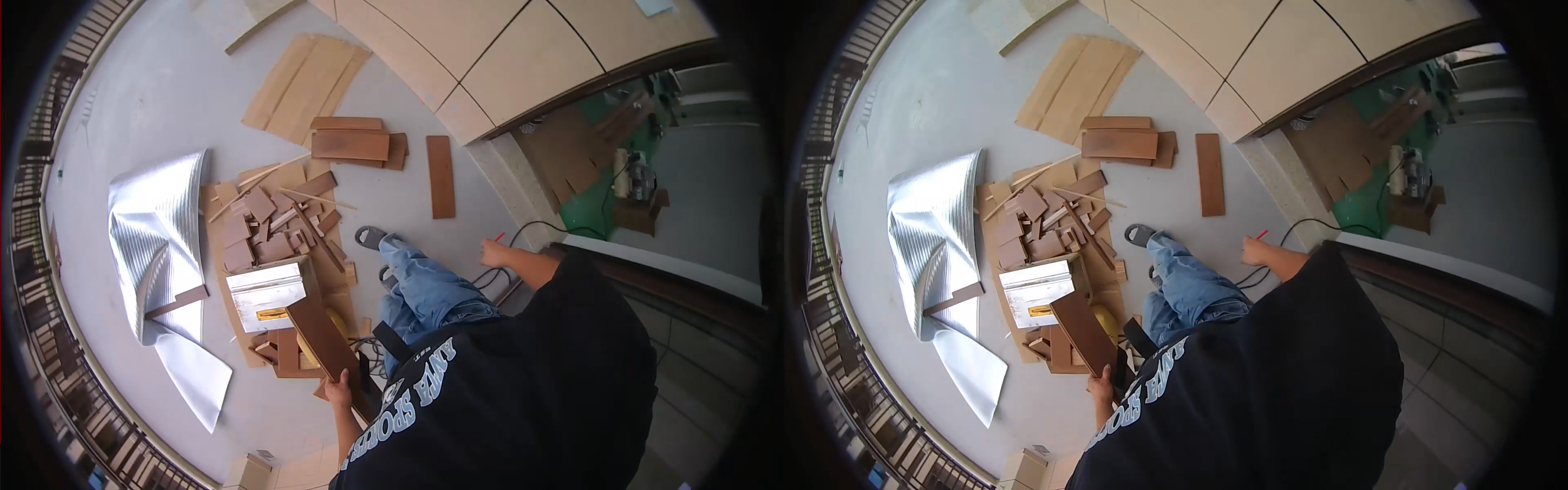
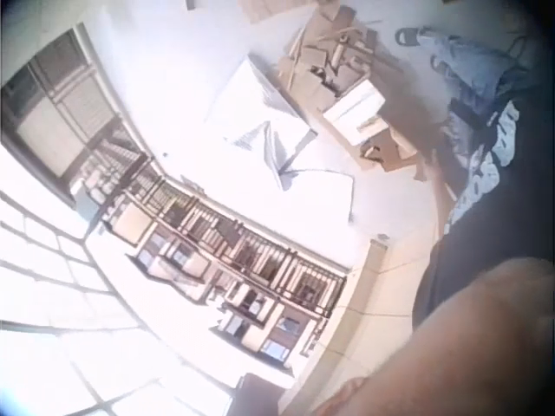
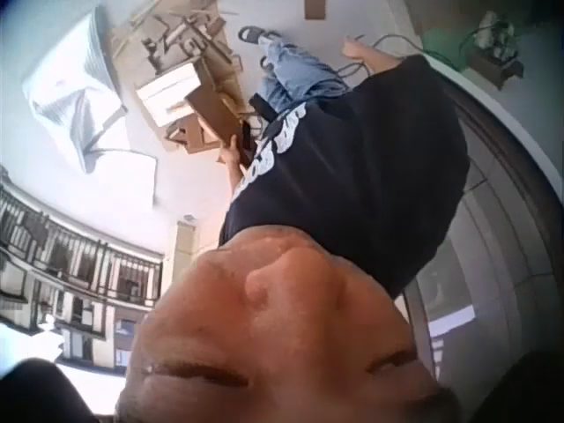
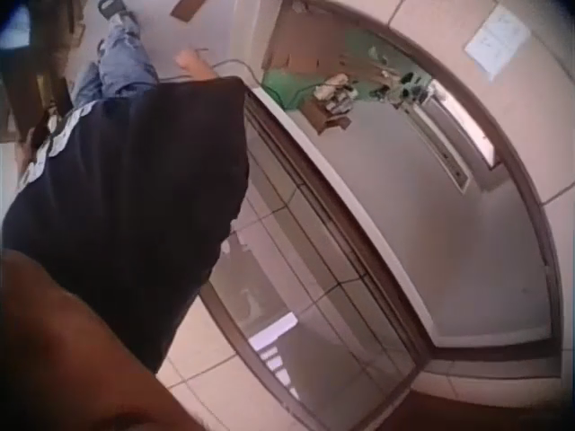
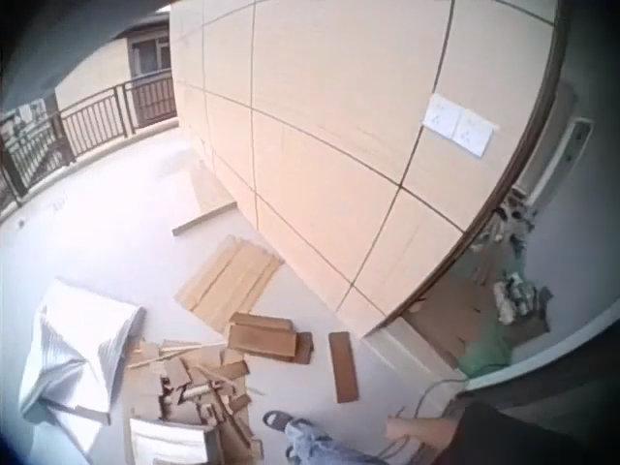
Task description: The person measures, cuts, and installs laminate wood flooring planks in a room, using a pencil and ruler for marking, a table saw for cutting, and a hammer to fit the pieces together.
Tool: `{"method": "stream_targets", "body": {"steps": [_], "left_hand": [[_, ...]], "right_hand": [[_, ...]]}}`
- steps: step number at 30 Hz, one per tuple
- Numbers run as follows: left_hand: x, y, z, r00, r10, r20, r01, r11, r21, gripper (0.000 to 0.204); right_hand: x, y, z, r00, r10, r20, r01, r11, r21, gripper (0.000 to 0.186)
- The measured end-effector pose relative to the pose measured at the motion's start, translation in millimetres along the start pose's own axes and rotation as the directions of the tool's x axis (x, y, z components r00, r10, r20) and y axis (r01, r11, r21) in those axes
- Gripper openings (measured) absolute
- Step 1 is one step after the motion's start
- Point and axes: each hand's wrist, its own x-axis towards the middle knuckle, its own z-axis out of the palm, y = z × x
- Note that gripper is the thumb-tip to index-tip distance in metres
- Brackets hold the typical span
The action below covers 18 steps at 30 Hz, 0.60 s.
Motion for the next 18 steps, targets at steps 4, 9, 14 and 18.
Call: {"method": "stream_targets", "body": {"steps": [4,9,14,18], "left_hand": [[83,102,14,0.948,0.142,0.285,-0.238,0.911,0.338,0.043],[85,248,94,0.849,0.117,0.515,-0.403,0.774,0.488,0.044],[100,315,198,0.684,0.190,0.705,-0.722,0.315,0.616,0.061],[71,394,336,0.548,0.125,0.827,-0.811,-0.165,0.562,0.074]], "right_hand": [[-107,14,41,0.965,0.126,-0.229,0.010,0.858,0.513,0.045],[-206,90,120,0.884,0.371,-0.285,-0.016,0.632,0.775,0.035],[-254,227,217,0.816,0.563,-0.130,0.062,0.138,0.989,0.023],[-275,271,196,0.836,0.527,-0.152,-0.227,0.584,0.779,0.020]]}}
